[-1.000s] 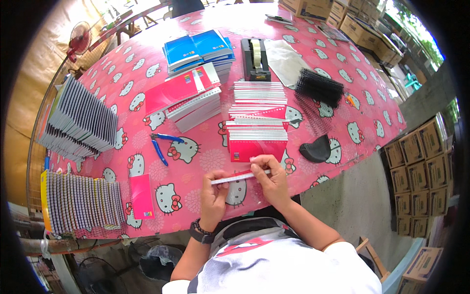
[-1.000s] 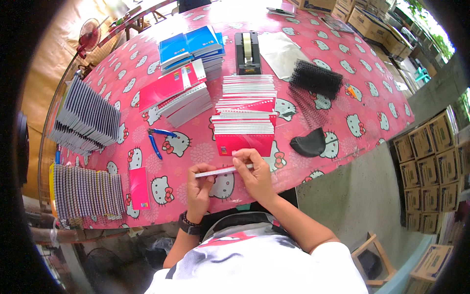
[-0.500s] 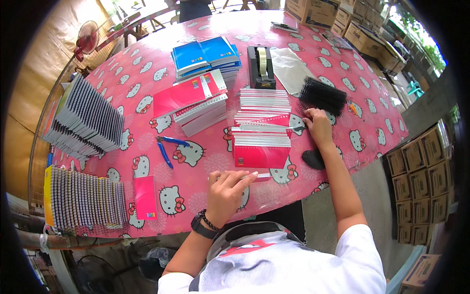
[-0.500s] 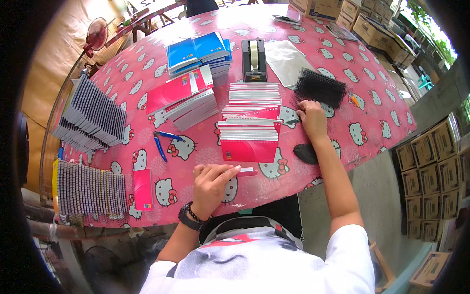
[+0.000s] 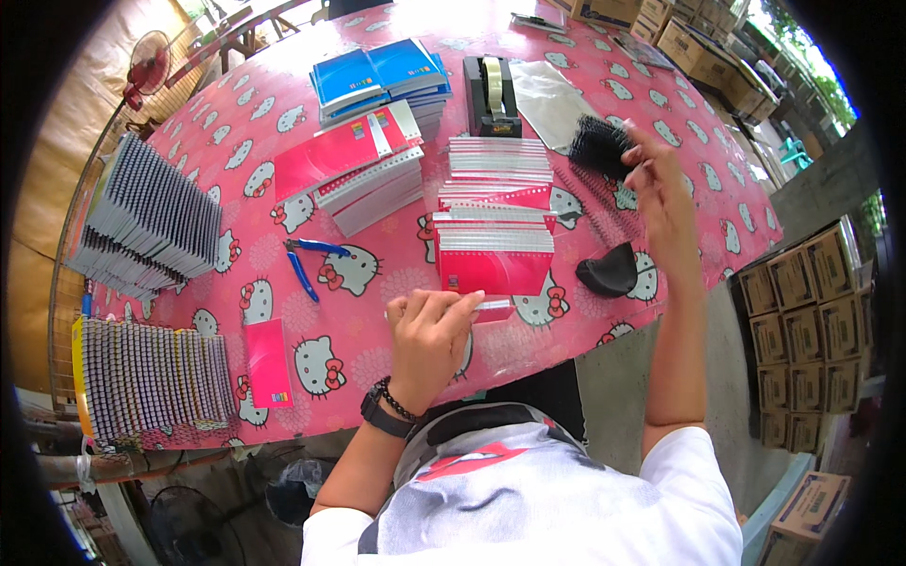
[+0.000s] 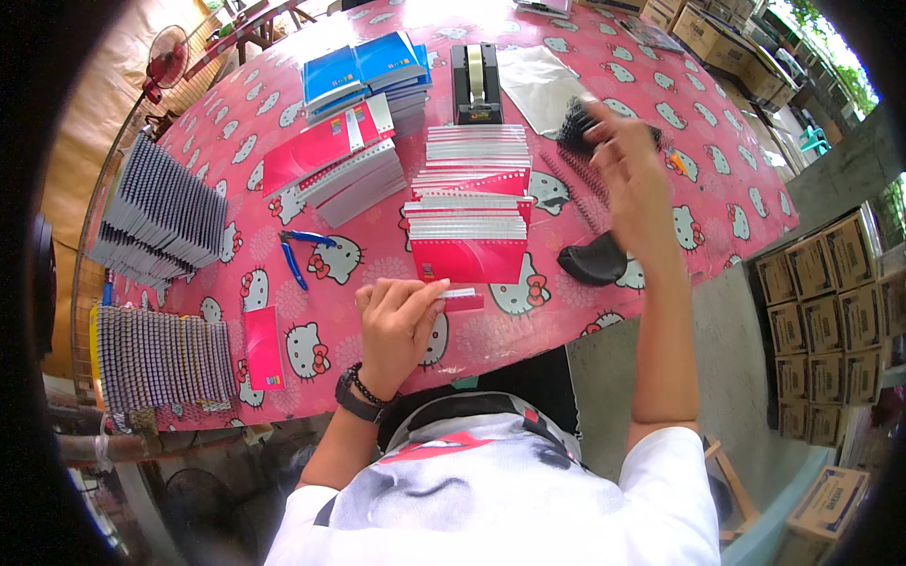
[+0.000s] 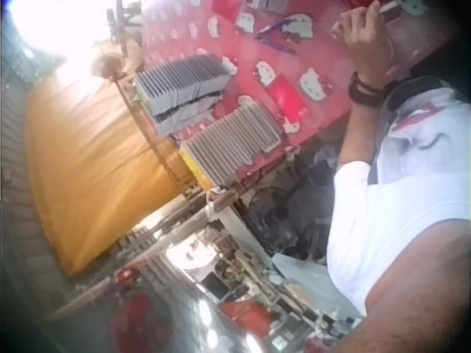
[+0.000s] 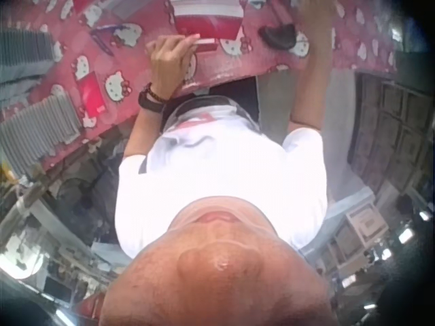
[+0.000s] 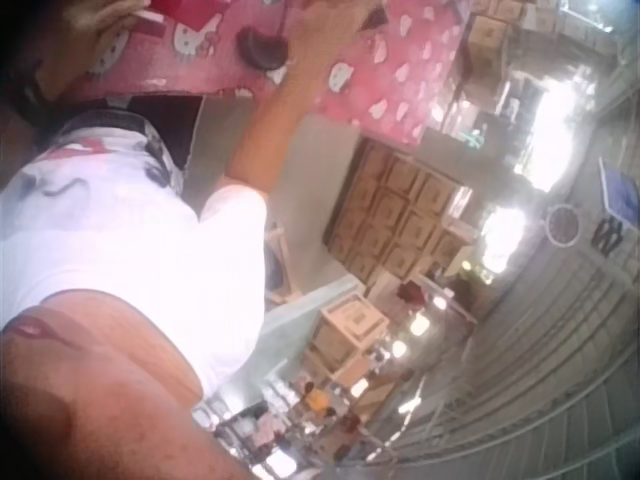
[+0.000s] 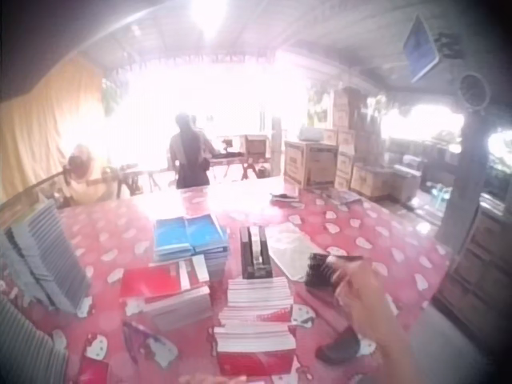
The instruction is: The person inserts spiral bindings into notebooks and stacks them on a table. The person handles yellow and pink notebooks, using a black spiral binding tool to secure the bindings.
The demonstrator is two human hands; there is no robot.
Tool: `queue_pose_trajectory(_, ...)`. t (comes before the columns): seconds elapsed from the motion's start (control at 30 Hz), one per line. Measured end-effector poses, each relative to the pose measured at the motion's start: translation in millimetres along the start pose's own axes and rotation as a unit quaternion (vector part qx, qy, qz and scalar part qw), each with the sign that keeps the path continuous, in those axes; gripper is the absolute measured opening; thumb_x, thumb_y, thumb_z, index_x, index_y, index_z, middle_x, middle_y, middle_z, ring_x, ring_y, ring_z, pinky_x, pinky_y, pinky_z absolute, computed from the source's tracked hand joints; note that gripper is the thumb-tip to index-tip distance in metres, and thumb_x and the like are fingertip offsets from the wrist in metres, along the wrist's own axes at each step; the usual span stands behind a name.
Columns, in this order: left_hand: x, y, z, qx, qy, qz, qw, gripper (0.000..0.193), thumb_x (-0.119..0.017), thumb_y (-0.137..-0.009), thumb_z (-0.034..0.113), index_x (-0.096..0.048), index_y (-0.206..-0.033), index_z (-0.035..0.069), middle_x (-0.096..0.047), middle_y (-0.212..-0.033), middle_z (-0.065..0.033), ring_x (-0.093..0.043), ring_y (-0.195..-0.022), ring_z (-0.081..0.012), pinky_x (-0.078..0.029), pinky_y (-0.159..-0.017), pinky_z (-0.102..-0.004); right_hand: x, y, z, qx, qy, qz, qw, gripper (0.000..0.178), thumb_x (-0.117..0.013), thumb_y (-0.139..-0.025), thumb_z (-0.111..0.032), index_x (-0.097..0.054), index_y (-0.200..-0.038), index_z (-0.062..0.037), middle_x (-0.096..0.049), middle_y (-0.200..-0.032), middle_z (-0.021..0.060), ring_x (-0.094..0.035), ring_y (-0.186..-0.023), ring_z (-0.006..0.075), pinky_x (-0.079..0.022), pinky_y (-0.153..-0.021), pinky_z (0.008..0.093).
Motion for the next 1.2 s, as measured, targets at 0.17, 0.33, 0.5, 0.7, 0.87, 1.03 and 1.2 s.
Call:
queue_pose_trajectory(0.17,-2.7,-2.1,-1.8,0.002,0.006,-0.001,1.000,0.024,-0.071,-0.078,0.017,-0.070,-0.103,0.015,-0.063,-0.086,0.0013,-0.056,-0.082,-0.0173,-0.034,-0.077,-0.0339,-44.9,79.4,-22.0,-0.070,-0.074,-0.320,0.942,0.033,-0.050,-0.093,-0.004,-0.055,-0.126,-0.0058,-0.056,-0.093,0.0075,-0.055,-0.079,0.0156,-0.046,-0.066,0.0277)
queue_pose_trajectory(0.33,-4.8,-3.1,6.1,-0.015,-0.001,-0.008,1.000,0.027,-0.073,-0.077,0.017,-0.070,-0.104,0.016,-0.063,-0.085,0.0020,-0.056,-0.081,-0.0166,-0.035,-0.078,-0.0338,-79.2,125.2,-11.6,-0.117,0.027,-0.104,0.987,0.030,-0.050,-0.091,-0.001,-0.054,-0.120,-0.0060,-0.057,-0.094,0.0159,-0.060,-0.081,0.0318,-0.047,-0.071,0.0376)
queue_pose_trajectory(0.5,-4.6,1.3,4.8,-0.019,0.005,0.001,1.000,0.028,-0.073,-0.076,0.016,-0.070,-0.104,0.015,-0.063,-0.085,0.0017,-0.056,-0.080,-0.0169,-0.035,-0.078,-0.0340,-100.2,130.8,-15.1,-0.095,-0.032,-0.071,0.992,0.027,-0.056,-0.089,-0.003,-0.056,-0.116,-0.0046,-0.057,-0.098,0.0153,-0.060,-0.085,0.0302,-0.048,-0.073,0.0353)
queue_pose_trajectory(0.7,-4.3,1.3,4.1,-0.003,0.027,0.007,1.000,0.023,-0.076,-0.073,0.019,-0.068,-0.095,0.014,-0.063,-0.084,0.0011,-0.056,-0.080,-0.0182,-0.034,-0.078,-0.0352,-71.5,125.7,-2.6,-0.199,-0.178,-0.201,0.942,0.020,-0.063,-0.084,-0.001,-0.063,-0.104,-0.0024,-0.061,-0.089,0.0089,-0.061,-0.083,0.0189,-0.048,-0.073,0.0286)
queue_pose_trajectory(0.87,-5.9,1.4,4.9,-0.003,0.026,0.010,1.000,0.021,-0.076,-0.073,0.020,-0.068,-0.091,0.014,-0.063,-0.083,0.0012,-0.056,-0.079,-0.0177,-0.034,-0.077,-0.0352,-69.7,116.1,-6.0,-0.076,-0.108,-0.275,0.952,0.018,-0.062,-0.085,-0.002,-0.063,-0.102,-0.0024,-0.061,-0.089,0.0091,-0.060,-0.081,0.0250,-0.047,-0.075,0.0333)
queue_pose_trajectory(1.03,-3.3,1.2,5.5,-0.003,0.034,-0.001,0.999,0.019,-0.076,-0.073,0.020,-0.068,-0.089,0.014,-0.063,-0.081,0.0016,-0.056,-0.078,-0.0172,-0.033,-0.077,-0.0351,-69.1,107.4,-6.3,-0.051,-0.109,-0.363,0.924,0.013,-0.059,-0.089,-0.010,-0.064,-0.098,-0.0019,-0.063,-0.087,0.0094,-0.060,-0.084,0.0253,-0.046,-0.079,0.0368)
queue_pose_trajectory(1.2,-1.8,2.5,6.2,-0.003,0.040,-0.008,0.999,0.017,-0.075,-0.074,0.019,-0.068,-0.090,0.014,-0.063,-0.081,0.0015,-0.056,-0.078,-0.0170,-0.032,-0.078,-0.0354,-68.3,102.8,-9.2,-0.059,-0.137,-0.384,0.911,0.016,-0.057,-0.091,-0.014,-0.064,-0.097,-0.0010,-0.064,-0.086,0.0113,-0.062,-0.079,0.0258,-0.048,-0.073,0.0345)
Point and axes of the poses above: each hand's wrist, its own y-axis away from the middle knuckle, its own x-axis out of the back of the hand, z = x × y, the point moved 4 cm from there along -y, towards the middle knuckle
